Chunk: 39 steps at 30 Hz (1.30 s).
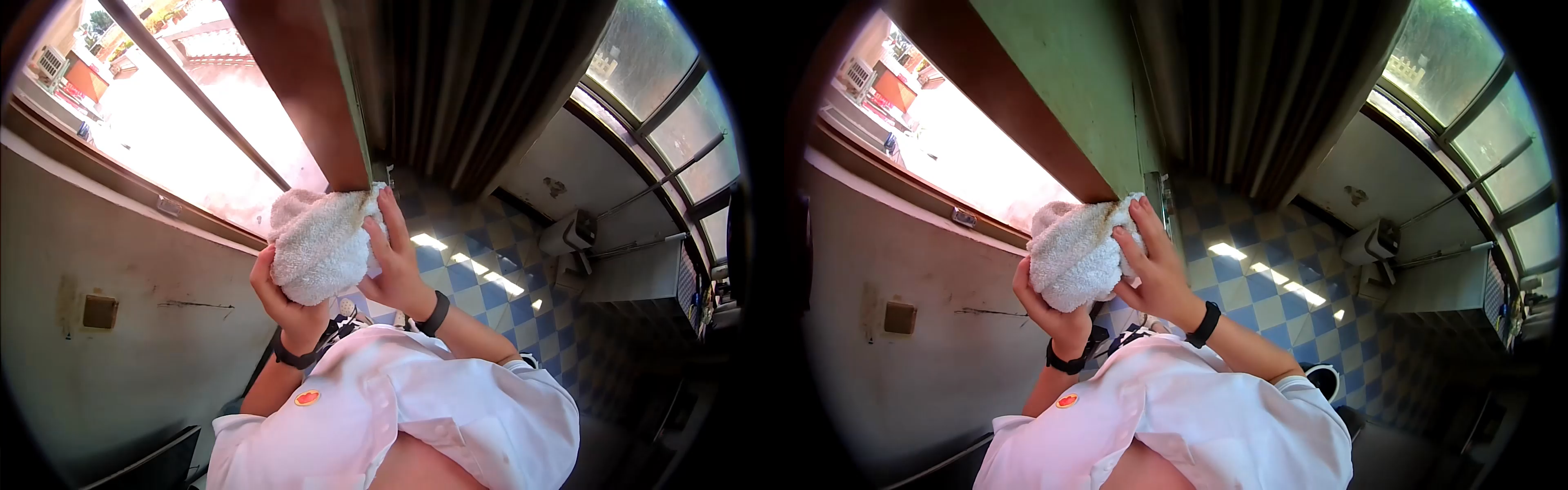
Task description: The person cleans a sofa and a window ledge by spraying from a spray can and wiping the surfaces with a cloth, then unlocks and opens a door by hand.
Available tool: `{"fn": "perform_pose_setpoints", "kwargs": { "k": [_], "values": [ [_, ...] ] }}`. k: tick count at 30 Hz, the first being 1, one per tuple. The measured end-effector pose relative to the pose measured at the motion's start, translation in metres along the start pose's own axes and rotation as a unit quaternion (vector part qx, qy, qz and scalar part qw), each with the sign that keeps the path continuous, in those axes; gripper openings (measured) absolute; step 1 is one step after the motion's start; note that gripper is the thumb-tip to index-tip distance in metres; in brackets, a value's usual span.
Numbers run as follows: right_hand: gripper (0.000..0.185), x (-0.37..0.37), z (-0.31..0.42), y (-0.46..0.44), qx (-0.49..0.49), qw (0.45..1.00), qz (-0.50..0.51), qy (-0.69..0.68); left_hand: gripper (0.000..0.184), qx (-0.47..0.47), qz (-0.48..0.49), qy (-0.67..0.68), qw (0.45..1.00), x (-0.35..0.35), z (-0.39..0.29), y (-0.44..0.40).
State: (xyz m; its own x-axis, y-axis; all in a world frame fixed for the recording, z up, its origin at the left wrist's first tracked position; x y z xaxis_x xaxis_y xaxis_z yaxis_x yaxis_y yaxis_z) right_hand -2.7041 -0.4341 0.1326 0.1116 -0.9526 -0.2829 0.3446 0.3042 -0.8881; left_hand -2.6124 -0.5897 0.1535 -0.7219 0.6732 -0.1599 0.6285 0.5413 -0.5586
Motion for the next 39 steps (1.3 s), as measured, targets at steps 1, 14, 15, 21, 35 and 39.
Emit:
{"fn": "perform_pose_setpoints", "kwargs": {
  "k": [1,14,15,21,35,39],
  "values": [
    [0.088,0.003,0.001,-0.003,0.0,1.0,0.009,-0.017,0.081,-0.002,-0.015,-0.007,1.0,-0.005,-0.002,0.0],
    [0.058,0.082,0.031,-0.014,0.08,0.914,0.227,-0.328,0.073,-0.099,-0.162,0.052,0.98,-0.098,0.021,0.01],
    [0.054,0.083,0.023,-0.021,0.098,0.916,0.253,-0.295,0.073,-0.133,-0.177,0.059,0.973,-0.108,0.033,0.011],
    [0.034,0.111,-0.09,-0.066,0.161,0.977,0.138,-0.035,0.063,-0.156,-0.161,0.05,0.973,-0.154,0.069,0.001],
    [0.037,0.257,-0.137,-0.079,0.209,0.936,0.264,-0.102,0.063,-0.118,-0.052,0.012,0.992,-0.195,0.137,-0.028],
    [0.036,0.288,-0.143,-0.088,0.224,0.932,0.273,-0.077,0.064,-0.121,-0.035,-0.011,0.992,-0.191,0.155,-0.032]
  ]
}}
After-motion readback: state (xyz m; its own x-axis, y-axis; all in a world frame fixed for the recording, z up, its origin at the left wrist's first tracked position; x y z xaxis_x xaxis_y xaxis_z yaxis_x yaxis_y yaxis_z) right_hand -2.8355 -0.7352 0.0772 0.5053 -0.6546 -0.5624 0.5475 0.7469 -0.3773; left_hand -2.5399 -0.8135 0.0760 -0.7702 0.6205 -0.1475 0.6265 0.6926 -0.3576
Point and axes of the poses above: each hand's wrist, its own y-axis away from the middle knuckle, its own x-axis out of the palm, z = x × y, the point moved 7 cm from there along -y, towards the middle knuckle, and after that the axes turned 11 degrees about -x, right-handed, at the moved point
